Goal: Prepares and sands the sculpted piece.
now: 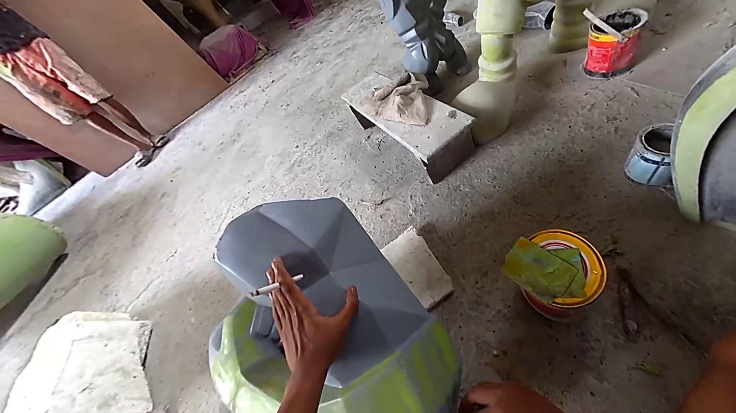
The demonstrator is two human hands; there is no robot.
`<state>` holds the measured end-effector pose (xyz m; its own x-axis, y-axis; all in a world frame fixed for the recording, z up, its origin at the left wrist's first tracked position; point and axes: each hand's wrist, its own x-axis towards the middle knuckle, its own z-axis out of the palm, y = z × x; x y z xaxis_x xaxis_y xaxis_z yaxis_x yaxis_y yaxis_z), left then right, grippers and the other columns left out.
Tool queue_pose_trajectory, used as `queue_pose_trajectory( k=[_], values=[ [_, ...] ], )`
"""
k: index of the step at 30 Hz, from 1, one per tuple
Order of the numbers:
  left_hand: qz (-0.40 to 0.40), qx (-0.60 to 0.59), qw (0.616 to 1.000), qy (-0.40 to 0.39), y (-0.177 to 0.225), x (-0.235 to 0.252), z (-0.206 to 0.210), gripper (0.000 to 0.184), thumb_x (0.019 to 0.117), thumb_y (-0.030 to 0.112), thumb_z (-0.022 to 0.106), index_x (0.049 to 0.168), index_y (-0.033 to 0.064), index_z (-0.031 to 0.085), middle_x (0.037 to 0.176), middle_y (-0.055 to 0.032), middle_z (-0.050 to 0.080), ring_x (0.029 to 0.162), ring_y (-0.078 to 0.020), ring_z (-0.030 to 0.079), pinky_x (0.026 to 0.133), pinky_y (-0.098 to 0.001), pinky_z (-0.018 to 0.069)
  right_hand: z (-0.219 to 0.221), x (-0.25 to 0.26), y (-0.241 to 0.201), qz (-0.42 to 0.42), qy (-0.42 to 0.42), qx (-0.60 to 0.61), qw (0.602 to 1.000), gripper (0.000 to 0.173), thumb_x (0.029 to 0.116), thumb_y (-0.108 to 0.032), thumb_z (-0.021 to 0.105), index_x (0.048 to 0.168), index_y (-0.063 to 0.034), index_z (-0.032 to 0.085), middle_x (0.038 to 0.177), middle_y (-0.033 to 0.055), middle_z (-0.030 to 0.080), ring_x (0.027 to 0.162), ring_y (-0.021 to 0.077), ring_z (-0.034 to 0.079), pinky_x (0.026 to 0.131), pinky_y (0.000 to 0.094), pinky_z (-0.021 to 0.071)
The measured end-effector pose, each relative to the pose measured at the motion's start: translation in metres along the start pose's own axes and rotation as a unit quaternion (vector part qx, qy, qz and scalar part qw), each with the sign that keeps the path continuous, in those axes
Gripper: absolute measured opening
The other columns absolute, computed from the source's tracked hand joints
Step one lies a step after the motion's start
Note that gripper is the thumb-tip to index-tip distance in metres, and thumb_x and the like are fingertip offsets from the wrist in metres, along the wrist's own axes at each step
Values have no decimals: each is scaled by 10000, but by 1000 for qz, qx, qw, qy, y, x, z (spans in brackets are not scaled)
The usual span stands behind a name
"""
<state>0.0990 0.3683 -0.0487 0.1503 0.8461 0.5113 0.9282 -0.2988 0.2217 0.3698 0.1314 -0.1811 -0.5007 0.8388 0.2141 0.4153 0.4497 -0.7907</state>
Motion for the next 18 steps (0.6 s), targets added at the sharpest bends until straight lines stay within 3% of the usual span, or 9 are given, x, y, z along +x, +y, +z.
queue_pose_trajectory(
  k=[3,6,10,15,18],
  values=[
    [0,-4,1000,4,-2,0,2,1300,741,808,621,1659,86,50,1717,-147,144,1585,-290,166,1280,-503,175,-15,23,3,26,142,29,989,364,962,-140,605,1275,-282,727,1240,-2,700,1126,123,671,942,370,595],
    [2,-7,1000,2,-1,0,2,1301,737,805,623,1662,102,38,1721,-127,136,1588,-279,154,1283,-492,171,-39,52,16,50,214,33,975,343,1001,-158,569,1284,-272,725,1257,-30,695,1139,64,659,962,312,587],
    [-2,-6,1000,-1,0,0,2,1307,731,814,619,1662,103,38,1722,-124,137,1588,-282,152,1281,-499,173,-33,66,28,61,207,17,976,380,998,-137,567,1333,-259,699,1287,-9,678,1161,75,647,990,297,568],
    [-3,-2,1000,-3,1,-1,1,1306,735,813,616,1661,101,33,1725,-110,131,1591,-271,136,1279,-501,166,-8,43,24,98,187,-65,975,479,950,-95,599,1394,-266,657,1273,20,694,1052,142,708,843,373,626],
    [0,-4,1000,-2,4,1,2,1291,740,804,615,1661,101,44,1723,-108,135,1592,-263,131,1280,-496,165,-1,22,27,91,159,-114,976,510,937,-75,619,1410,-262,642,1306,32,677,1093,160,699,867,368,621]
  ],
)
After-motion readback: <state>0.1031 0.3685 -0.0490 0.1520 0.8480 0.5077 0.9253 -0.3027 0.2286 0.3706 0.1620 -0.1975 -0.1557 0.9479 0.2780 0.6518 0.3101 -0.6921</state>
